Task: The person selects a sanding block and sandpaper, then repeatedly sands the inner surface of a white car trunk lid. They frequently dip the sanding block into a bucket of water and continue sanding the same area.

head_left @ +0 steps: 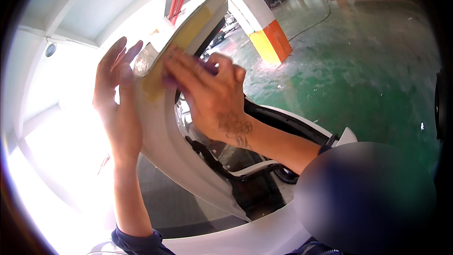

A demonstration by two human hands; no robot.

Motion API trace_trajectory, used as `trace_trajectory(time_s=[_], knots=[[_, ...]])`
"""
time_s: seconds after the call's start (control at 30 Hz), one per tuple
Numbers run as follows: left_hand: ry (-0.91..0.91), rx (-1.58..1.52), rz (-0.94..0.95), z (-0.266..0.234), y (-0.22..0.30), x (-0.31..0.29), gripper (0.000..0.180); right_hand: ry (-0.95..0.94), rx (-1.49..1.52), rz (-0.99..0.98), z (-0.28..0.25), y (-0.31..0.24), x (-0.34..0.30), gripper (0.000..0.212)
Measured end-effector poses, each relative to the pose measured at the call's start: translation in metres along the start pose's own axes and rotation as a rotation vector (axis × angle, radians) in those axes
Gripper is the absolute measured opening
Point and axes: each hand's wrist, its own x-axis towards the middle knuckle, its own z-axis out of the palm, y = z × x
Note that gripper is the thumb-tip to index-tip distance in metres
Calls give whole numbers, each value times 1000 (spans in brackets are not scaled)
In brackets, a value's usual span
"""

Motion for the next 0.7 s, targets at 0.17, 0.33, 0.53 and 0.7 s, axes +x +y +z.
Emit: trace_trajectory(time_s=[0.17, 0.33, 0.53, 0.7], knots=[[12, 14, 22, 0, -2, 0, 42, -51, 69, -40, 0, -29, -25, 57], [-40, 75, -8, -3, 1, -1, 44, 31, 48, 53, 10, 1, -4, 58], [-45, -6, -19, 0, 1, 0, 39, 37, 23, -11, 8, 14, -5, 56], [-46, 27, 35, -2, -5, -1, 35, -69, 89, -23, 5, -15, -23, 60]])
